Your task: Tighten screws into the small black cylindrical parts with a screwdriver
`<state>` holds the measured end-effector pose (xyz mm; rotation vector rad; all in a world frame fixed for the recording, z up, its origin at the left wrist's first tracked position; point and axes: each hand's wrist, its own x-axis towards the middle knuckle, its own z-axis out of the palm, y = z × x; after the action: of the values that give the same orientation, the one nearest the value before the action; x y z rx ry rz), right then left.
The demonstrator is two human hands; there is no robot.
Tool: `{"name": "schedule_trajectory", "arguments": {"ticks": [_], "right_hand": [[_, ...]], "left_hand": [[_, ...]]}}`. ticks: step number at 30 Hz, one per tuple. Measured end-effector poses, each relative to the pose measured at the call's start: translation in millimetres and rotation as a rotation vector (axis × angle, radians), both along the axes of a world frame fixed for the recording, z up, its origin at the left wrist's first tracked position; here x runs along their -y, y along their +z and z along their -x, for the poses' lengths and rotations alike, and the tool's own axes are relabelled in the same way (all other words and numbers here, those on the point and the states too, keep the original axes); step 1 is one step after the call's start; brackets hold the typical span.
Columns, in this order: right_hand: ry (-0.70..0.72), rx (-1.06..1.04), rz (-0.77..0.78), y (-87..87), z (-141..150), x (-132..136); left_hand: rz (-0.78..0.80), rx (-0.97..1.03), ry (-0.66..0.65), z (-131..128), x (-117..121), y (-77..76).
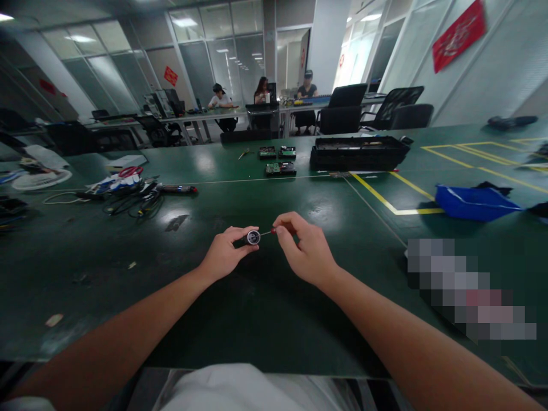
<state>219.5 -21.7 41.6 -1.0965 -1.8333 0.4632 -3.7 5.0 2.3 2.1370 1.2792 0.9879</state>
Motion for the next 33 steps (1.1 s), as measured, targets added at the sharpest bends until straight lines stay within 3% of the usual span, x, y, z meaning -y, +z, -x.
{"name": "schedule_trajectory", "arguments": {"ticks": [4,10,28,33], "right_hand": [[0.023,0.087,-0.047,2.8,-0.2,2.8],[-0.077,0.099,-0.050,5.6,4.6,4.7],[0.053,0.197,-0.033,7.1,2.7,6.8],[0.011,0.141,0.001,5.9,1.9,4.9]], "left_hand": [[-0.015,0.002,-0.001,0.2,-1.4,-2.9],[-0.019,0.000,-0.016,-1.2,-0.5,-2.9],[-0.029,0.001,-0.018,-0.5,-0.4,-3.1],[-0.020,0.004,-0.009,0.2,0.0,-2.3]]}}
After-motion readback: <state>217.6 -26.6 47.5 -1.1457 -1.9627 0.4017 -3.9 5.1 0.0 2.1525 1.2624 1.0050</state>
